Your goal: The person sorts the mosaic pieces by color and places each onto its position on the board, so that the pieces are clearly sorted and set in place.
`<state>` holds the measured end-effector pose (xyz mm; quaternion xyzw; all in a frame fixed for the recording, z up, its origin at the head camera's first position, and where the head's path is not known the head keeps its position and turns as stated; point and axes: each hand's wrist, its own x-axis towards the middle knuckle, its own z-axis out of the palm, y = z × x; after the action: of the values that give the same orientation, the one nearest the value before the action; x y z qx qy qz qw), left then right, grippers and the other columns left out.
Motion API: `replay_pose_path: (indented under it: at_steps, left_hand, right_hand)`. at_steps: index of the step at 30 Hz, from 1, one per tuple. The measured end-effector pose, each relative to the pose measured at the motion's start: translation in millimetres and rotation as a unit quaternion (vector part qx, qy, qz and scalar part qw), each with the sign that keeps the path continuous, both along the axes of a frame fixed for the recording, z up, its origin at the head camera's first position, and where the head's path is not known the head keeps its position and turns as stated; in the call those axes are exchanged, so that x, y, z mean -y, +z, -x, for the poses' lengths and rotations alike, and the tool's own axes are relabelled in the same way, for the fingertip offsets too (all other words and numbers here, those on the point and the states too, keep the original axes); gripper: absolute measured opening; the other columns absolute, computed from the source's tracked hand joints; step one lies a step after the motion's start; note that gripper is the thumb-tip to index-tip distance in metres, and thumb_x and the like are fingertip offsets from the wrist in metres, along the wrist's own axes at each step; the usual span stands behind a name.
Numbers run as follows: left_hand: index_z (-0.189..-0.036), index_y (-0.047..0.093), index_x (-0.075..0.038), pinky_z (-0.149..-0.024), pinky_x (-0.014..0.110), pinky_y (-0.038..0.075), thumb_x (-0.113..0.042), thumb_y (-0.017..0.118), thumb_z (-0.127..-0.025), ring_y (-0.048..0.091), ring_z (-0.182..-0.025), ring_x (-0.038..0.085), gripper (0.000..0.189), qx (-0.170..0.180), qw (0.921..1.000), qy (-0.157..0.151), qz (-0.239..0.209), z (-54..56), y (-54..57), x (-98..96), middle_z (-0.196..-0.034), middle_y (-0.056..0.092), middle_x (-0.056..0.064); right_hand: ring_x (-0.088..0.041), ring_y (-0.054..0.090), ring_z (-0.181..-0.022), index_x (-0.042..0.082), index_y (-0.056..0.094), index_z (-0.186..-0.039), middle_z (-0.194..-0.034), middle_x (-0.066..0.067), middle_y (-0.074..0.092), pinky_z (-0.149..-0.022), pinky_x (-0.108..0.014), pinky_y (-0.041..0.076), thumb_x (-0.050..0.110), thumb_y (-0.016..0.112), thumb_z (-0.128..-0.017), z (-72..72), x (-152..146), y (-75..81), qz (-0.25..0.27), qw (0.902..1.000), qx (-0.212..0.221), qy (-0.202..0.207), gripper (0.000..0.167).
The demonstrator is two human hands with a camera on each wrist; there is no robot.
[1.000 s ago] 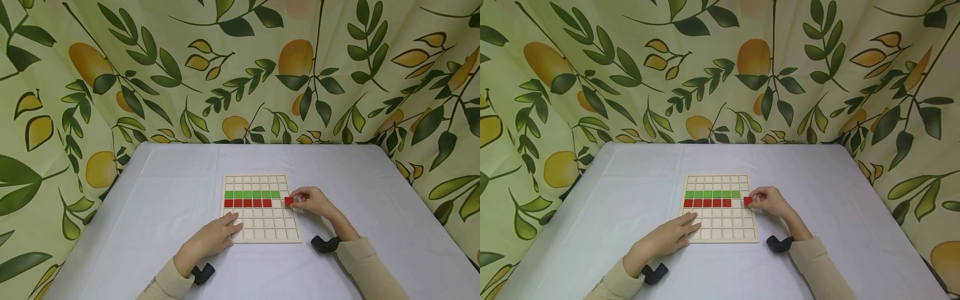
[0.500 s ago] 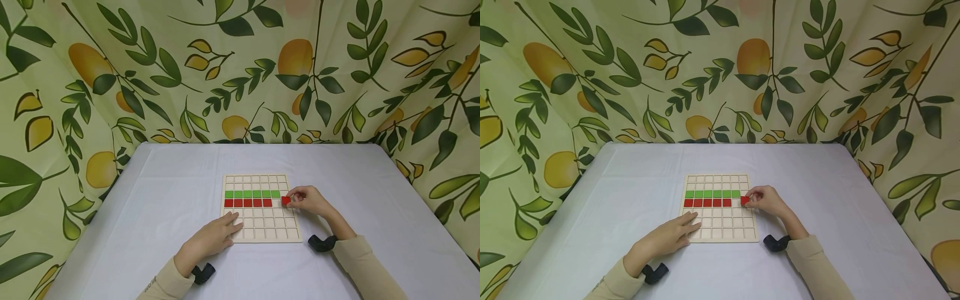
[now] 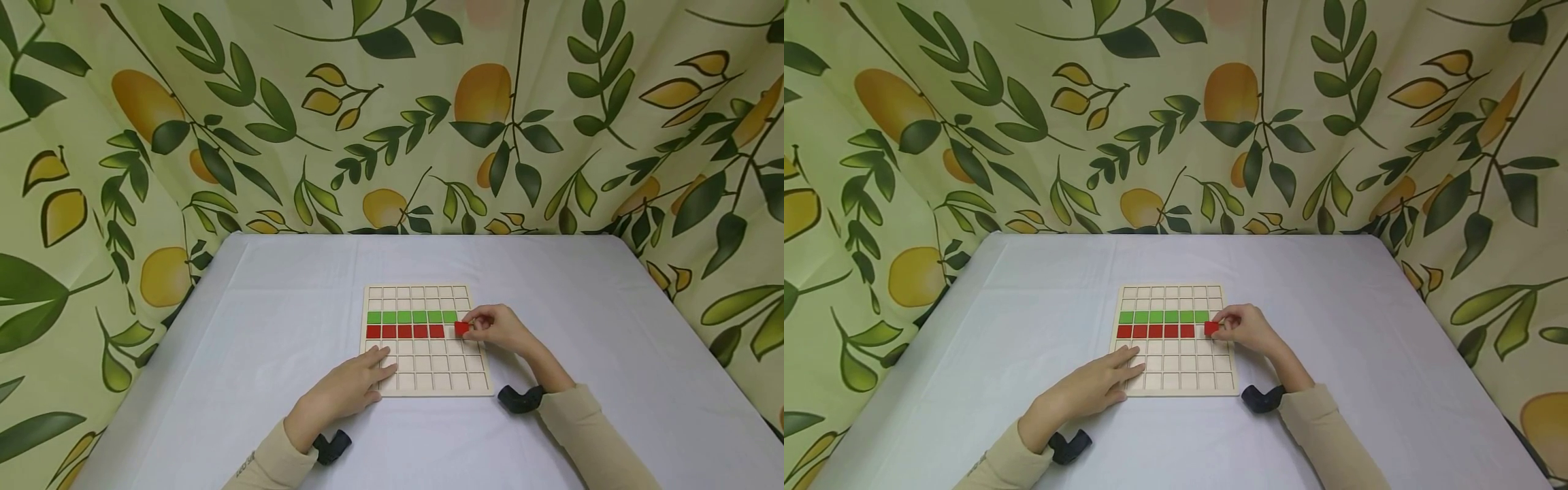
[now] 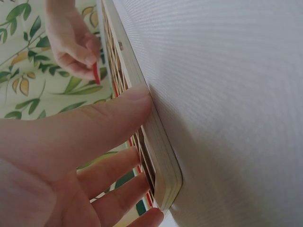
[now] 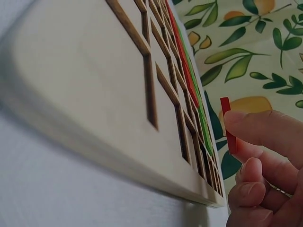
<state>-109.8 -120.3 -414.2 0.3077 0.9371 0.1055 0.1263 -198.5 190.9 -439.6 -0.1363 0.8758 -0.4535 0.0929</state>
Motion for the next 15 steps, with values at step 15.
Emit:
replay_pose_path:
  at_steps: [15]
  left_hand:
    - [-0.139,0.053,-0.016,-0.113,0.044,0.043,-0.02,0.066,-0.091,0.04,-0.143,0.03,0.05,0.002,1.0,0.002,0.0,0.2,-0.3,0.0,-0.153,0.042,0.011]
  right_hand:
    - [-0.007,0.043,-0.063,-0.007,0.069,-0.096,-0.067,0.002,0.048,-0.054,-0.016,0.036,0.008,0.079,-0.076,1.2,7.5,-4.9,-0.013,0.9999,0.004,-0.004,0.028]
